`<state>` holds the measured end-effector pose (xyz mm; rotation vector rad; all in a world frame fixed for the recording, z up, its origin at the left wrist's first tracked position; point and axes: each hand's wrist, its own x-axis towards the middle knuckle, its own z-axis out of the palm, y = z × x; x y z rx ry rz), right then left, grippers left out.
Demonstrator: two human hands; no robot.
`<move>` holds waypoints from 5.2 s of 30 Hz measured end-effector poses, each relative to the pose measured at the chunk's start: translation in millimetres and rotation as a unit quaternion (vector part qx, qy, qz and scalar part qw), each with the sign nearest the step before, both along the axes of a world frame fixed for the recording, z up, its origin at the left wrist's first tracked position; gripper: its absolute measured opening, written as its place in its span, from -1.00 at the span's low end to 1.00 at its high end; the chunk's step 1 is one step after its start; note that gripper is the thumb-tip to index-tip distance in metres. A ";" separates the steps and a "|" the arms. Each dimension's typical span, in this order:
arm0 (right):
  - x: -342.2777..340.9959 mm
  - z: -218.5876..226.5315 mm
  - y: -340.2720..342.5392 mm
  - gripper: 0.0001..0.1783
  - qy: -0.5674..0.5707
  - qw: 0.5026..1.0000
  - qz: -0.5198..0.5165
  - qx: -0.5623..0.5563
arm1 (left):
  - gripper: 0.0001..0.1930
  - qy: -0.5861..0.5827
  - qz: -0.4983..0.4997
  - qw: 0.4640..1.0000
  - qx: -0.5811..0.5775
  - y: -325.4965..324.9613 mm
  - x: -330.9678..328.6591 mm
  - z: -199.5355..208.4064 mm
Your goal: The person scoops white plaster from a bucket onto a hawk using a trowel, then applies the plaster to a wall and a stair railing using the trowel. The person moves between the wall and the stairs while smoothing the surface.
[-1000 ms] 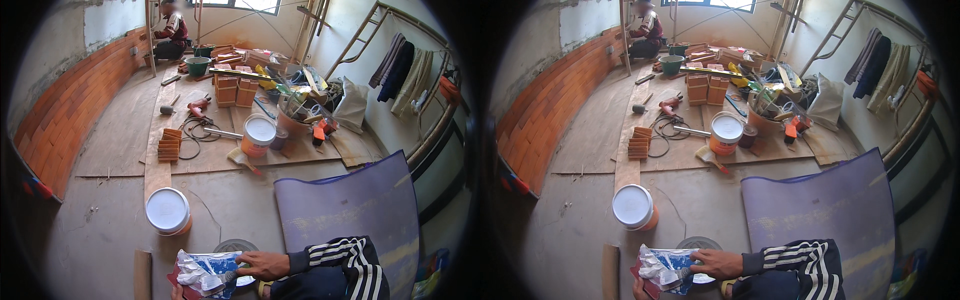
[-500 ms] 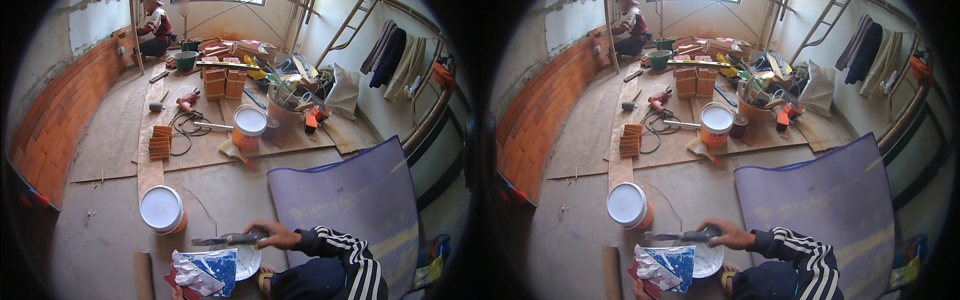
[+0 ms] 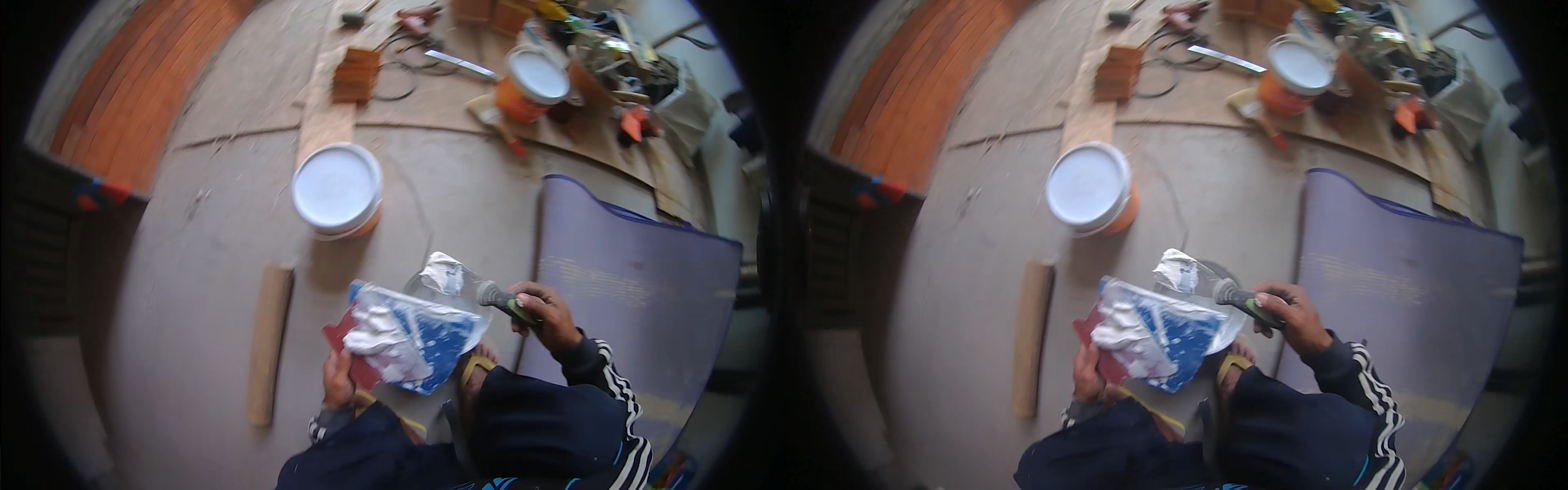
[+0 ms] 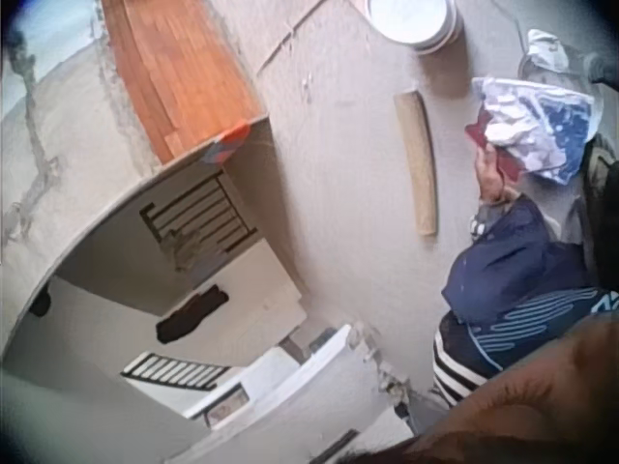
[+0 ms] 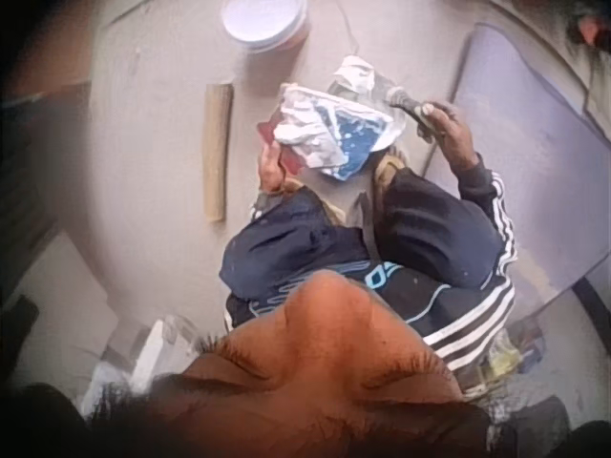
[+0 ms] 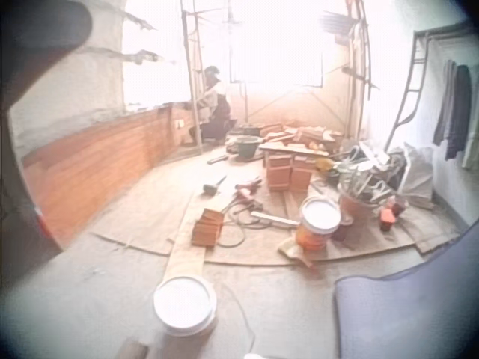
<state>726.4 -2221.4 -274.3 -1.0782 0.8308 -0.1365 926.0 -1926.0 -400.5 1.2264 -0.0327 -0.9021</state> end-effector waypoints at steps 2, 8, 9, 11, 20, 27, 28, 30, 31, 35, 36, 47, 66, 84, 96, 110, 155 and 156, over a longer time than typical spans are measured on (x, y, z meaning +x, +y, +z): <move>17.6 8.3 11.4 -0.73 0.016 0.997 0.044 -0.056 | -0.68 -0.028 -0.043 0.999 0.012 5.9 7.7 0.6; 48.6 34.1 29.1 -0.77 0.058 0.968 0.141 -0.200 | -0.62 -0.057 -0.090 0.994 0.021 7.8 5.9 7.3; 49.3 32.3 28.8 -0.77 0.058 0.962 0.147 -0.223 | -0.61 -0.051 -0.090 0.994 0.023 6.7 5.7 6.8; 49.3 27.8 29.6 -0.76 0.058 0.949 0.158 -0.267 | -0.60 -0.038 -0.093 0.995 0.027 5.7 5.4 5.5; 52.8 2.7 14.7 -0.63 -0.085 0.831 0.249 -0.491 | -0.58 0.124 -0.094 0.985 -0.080 2.5 12.4 -1.1; 70.4 -0.1 16.0 -0.44 -0.174 0.701 0.316 -0.616 | -0.53 0.274 -0.172 0.928 -0.184 4.5 32.8 7.9; 69.2 -2.8 15.2 -0.45 -0.178 0.694 0.311 -0.624 | -0.53 0.282 -0.166 0.925 -0.194 4.6 31.5 9.1; 72.8 -2.4 11.8 -0.46 -0.193 0.672 0.318 -0.641 | -0.52 0.296 -0.154 0.918 -0.213 5.3 29.2 8.5; 74.6 -1.7 10.0 -0.47 -0.199 0.661 0.321 -0.649 | -0.52 0.292 -0.159 0.917 -0.221 5.9 28.6 6.3; 73.0 3.6 1.4 -0.47 -0.209 0.654 0.331 -0.647 | -0.53 0.305 -0.160 0.907 -0.242 7.3 21.5 -6.4; 70.6 6.5 -2.9 -0.47 -0.206 0.651 0.333 -0.651 | -0.53 0.313 -0.156 0.905 -0.243 6.4 20.2 -6.6; 53.5 31.9 -22.0 -0.44 -0.152 0.625 0.315 -0.698 | -0.50 0.331 -0.148 0.897 -0.253 12.0 18.4 -6.2; -8.5 -86.1 18.3 -0.54 0.074 0.704 0.370 -0.602 | -0.58 0.058 -0.097 0.991 -0.074 43.5 48.2 -10.6; 49.2 -89.8 109.0 -0.55 -0.079 0.994 0.059 -0.045 | -0.55 0.113 0.133 0.974 -0.143 -37.7 -9.7 8.6; 68.0 -92.4 122.1 -0.56 -0.112 0.989 -0.093 -0.024 | -0.54 0.146 0.082 0.970 -0.177 -30.0 -12.3 4.9; 46.8 -59.8 17.2 -0.74 -0.163 0.931 -0.280 -0.169 | -0.53 0.178 0.067 0.973 -0.134 -10.6 -6.3 16.5; 70.6 48.1 3.3 -0.62 0.035 0.787 0.339 -0.513 | -0.74 -0.125 0.141 0.976 0.112 -11.9 -13.4 4.0; 80.8 52.3 8.5 -0.62 0.034 0.780 0.361 -0.511 | -0.74 -0.134 0.120 0.975 0.129 -6.1 -10.7 2.0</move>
